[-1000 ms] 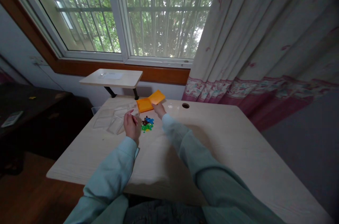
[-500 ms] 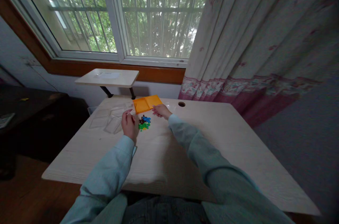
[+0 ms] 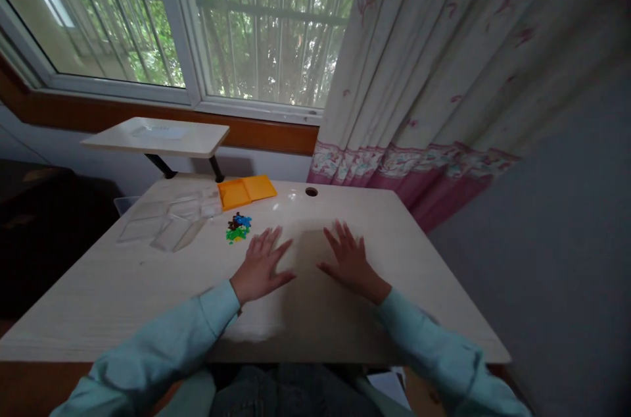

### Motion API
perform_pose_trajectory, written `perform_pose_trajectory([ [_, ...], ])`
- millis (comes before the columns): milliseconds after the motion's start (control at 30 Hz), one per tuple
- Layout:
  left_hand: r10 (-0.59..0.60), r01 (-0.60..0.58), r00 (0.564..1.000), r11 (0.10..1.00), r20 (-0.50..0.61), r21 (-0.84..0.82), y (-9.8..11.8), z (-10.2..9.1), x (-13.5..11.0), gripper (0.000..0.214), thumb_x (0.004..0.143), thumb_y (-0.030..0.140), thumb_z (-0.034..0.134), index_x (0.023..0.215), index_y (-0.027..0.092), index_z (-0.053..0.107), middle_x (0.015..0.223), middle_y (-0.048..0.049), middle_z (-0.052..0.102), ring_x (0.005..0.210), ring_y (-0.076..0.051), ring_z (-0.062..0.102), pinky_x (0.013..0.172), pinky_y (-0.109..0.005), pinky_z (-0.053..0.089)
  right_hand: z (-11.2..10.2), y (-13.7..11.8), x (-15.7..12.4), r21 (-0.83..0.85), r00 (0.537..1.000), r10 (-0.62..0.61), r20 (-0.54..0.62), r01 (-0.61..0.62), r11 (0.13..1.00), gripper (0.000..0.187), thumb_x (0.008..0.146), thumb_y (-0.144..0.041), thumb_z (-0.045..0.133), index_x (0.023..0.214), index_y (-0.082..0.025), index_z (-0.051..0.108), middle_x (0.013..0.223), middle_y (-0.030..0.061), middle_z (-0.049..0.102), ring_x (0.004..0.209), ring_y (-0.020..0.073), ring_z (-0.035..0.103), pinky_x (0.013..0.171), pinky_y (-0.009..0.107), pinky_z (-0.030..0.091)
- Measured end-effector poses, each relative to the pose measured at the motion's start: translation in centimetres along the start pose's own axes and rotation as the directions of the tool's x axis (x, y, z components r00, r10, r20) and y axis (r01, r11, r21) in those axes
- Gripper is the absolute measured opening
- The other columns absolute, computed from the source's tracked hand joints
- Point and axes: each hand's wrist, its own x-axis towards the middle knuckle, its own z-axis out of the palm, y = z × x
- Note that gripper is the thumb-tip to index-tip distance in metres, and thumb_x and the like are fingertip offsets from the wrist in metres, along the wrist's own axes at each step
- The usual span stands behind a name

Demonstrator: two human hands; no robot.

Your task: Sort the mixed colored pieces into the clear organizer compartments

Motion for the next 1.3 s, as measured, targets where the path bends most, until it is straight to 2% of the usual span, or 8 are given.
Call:
perform_pose_trajectory([
  [167,-0.036,0.037,0.999,0.993,-0.006,0.108,0.2,2.5,0.1,0.077,0.083,0.069,0.046,0.148,0.032,0.027,0.159,-0.0090,0.012,0.143,-0.039,0.013,0.111,-0.064,0.016,3.0,0.0,-2.0,-0.083,0.993,0.105,0.058,-0.100,0.992,0.086,0.083,-0.075,0.033,0.151,-0.026,0.015,0.159,0.0140,0.003,0.146,0.0356,0.001,0.108,0.070,0.004],
  [367,-0.022,0.021,1.000,0.987,0.004,0.159,0.1,3.7,-0.2,0.070,0.085,0.068,0.042,0.144,0.031,0.036,0.155,-0.0089,0.027,0.143,-0.037,0.017,0.112,-0.062,0.013,3.5,-0.1,-2.3,-0.062,0.991,0.095,0.095,-0.089,0.994,0.084,0.085,-0.074,0.026,0.152,-0.026,0.011,0.159,0.0125,0.005,0.146,0.0357,0.007,0.106,0.071,0.004],
  [633,-0.035,0.033,0.999,0.984,0.005,0.176,0.3,3.6,-0.2,0.068,0.085,0.068,0.041,0.142,0.030,0.040,0.154,-0.0087,0.028,0.143,-0.036,0.018,0.113,-0.060,0.015,3.1,-0.5,-2.3,-0.083,0.989,0.096,0.114,-0.087,0.993,0.077,0.087,-0.073,0.024,0.150,-0.028,0.023,0.158,0.0112,0.014,0.146,0.0357,0.006,0.107,0.070,0.002],
  [1300,-0.037,0.037,0.999,0.991,-0.002,0.132,0.3,3.7,-0.3,0.067,0.085,0.067,0.044,0.142,0.031,0.039,0.154,-0.0085,0.027,0.143,-0.037,0.016,0.113,-0.062,0.013,3.1,-0.6,-2.4,-0.081,0.991,0.096,0.094,-0.088,0.993,0.077,0.087,-0.073,0.025,0.149,-0.028,0.025,0.158,0.0111,0.016,0.145,0.0353,0.007,0.108,0.069,0.003],
])
